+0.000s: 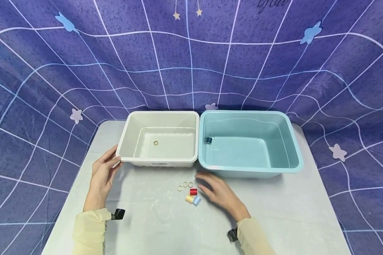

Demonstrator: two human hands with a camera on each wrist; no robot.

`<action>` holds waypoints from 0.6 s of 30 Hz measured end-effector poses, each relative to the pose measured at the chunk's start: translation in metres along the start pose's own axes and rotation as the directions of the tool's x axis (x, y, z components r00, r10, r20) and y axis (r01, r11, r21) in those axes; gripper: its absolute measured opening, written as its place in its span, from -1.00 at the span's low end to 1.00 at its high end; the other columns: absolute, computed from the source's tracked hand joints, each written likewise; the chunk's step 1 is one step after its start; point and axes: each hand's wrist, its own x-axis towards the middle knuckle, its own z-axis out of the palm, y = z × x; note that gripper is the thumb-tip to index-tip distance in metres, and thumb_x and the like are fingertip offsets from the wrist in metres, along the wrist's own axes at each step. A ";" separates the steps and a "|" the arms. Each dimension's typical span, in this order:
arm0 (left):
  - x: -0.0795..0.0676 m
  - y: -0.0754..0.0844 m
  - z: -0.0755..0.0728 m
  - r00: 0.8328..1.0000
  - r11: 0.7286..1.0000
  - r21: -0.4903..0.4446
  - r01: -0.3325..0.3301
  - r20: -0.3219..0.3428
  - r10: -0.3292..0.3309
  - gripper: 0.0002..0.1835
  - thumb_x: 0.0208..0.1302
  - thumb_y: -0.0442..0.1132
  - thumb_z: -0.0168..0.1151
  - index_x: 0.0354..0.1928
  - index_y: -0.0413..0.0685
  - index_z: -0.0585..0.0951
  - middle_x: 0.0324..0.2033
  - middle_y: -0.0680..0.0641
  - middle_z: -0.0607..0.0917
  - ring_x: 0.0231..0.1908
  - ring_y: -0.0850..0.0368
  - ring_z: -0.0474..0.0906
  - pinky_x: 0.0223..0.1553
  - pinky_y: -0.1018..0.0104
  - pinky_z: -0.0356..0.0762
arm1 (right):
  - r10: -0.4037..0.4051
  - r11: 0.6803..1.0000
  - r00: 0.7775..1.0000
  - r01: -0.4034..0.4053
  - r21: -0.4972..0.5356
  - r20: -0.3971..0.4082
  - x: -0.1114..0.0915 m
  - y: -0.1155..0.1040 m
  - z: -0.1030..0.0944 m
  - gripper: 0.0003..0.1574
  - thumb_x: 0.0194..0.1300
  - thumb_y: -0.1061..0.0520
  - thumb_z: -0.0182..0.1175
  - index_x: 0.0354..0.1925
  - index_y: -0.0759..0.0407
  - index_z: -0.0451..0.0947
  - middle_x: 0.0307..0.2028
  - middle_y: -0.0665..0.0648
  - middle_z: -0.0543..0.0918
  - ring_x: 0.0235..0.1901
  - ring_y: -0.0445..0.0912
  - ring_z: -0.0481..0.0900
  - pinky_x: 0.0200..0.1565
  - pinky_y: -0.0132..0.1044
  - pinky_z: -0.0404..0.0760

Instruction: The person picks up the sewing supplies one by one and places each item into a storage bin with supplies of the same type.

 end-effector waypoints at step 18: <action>0.001 0.000 0.002 1.000 1.000 -0.006 0.001 -0.001 -0.001 -0.39 0.29 -0.54 0.14 0.38 -0.07 0.42 0.39 -0.16 0.38 0.05 0.22 0.60 -0.18 0.53 0.65 | -0.037 0.999 0.990 0.036 0.013 0.135 0.018 0.016 0.021 -0.54 0.32 0.14 0.29 0.18 0.03 0.57 0.10 -0.06 0.67 0.15 -0.15 0.60 0.19 -0.22 0.58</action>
